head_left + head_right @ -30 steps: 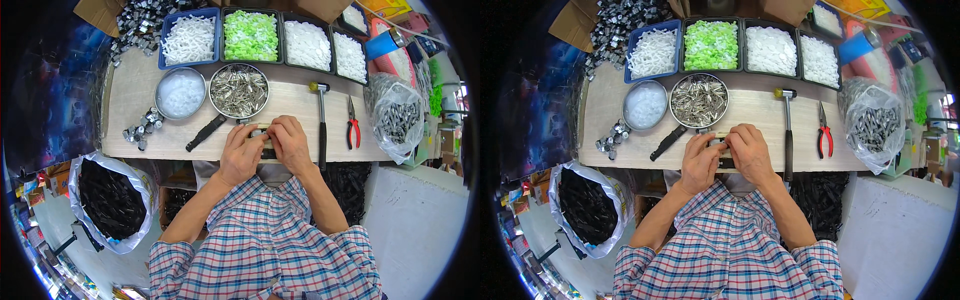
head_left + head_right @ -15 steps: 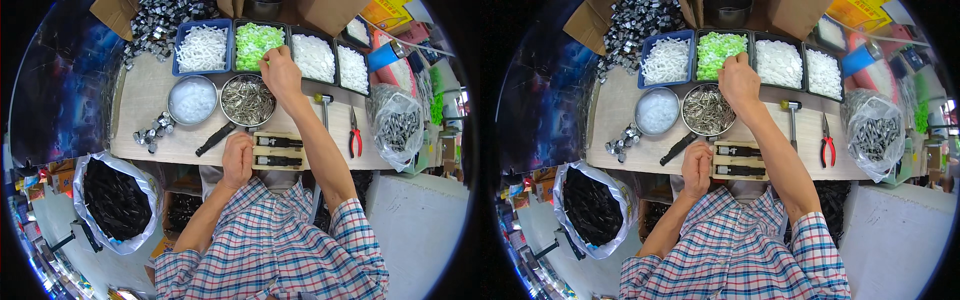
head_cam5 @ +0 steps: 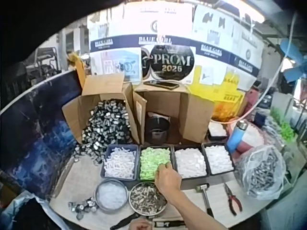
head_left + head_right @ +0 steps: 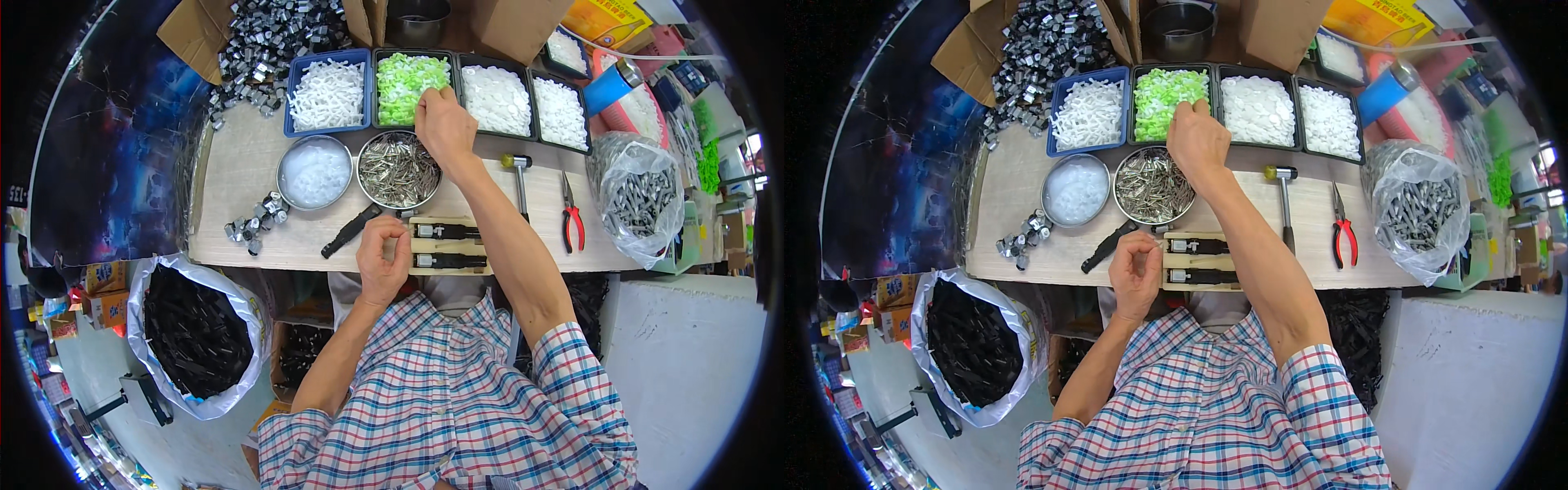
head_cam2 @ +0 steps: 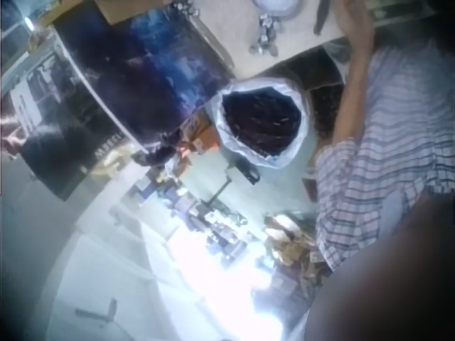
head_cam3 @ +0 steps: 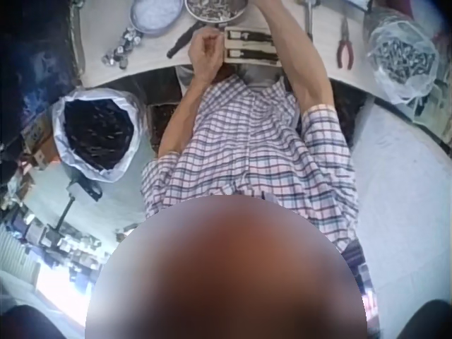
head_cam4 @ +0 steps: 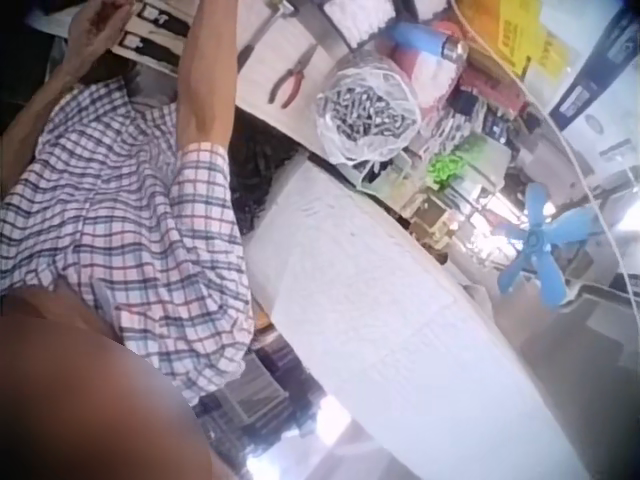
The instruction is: Assembling small hardware components by hand and using tools at a workbench.
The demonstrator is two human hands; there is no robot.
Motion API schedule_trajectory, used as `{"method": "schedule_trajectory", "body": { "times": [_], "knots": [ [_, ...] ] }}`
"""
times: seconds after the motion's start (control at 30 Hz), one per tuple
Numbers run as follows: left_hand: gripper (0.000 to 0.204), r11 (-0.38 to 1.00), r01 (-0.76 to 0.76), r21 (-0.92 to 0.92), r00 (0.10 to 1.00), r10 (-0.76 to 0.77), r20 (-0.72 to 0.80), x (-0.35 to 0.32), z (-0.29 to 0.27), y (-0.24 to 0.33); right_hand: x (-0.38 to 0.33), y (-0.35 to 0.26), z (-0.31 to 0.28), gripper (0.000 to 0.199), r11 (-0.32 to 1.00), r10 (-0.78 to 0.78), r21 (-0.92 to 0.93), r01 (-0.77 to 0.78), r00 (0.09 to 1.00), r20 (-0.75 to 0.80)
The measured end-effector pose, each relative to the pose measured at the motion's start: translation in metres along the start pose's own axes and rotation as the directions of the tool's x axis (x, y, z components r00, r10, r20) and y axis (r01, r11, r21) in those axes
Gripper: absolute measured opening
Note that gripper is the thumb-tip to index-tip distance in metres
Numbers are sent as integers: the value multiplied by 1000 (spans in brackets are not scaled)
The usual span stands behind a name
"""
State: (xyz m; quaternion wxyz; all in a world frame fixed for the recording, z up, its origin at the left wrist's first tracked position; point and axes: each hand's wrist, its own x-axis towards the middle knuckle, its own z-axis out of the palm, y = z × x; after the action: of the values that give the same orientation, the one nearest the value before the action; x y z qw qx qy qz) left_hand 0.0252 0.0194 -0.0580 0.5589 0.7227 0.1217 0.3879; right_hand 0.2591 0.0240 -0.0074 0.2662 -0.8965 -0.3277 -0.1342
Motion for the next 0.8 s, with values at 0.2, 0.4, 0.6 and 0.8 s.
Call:
{"method": "schedule_trajectory", "body": {
  "times": [0.2, 0.4, 0.6, 0.8],
  "knots": [
    [8, 851, 389, -354, 902, -430, -44, 13, -6, 47, -48, 15, -34, 9, 759, -48, 650, 38, 999, -2],
    [14, 692, 599, -403, 799, -551, 242, 25, -4, 73, -165, -6, -95, 7, 221, 95, 884, -412, 911, 401],
    [9, 653, 676, -341, 736, -586, 338, 14, 4, 73, -194, -6, -104, 8, -260, 143, 846, -465, 848, 510],
    [5, 661, 672, -335, 740, -583, 335, 12, 6, 78, -199, -5, -104, 7, -225, 151, 850, -477, 845, 514]
  ]
}}
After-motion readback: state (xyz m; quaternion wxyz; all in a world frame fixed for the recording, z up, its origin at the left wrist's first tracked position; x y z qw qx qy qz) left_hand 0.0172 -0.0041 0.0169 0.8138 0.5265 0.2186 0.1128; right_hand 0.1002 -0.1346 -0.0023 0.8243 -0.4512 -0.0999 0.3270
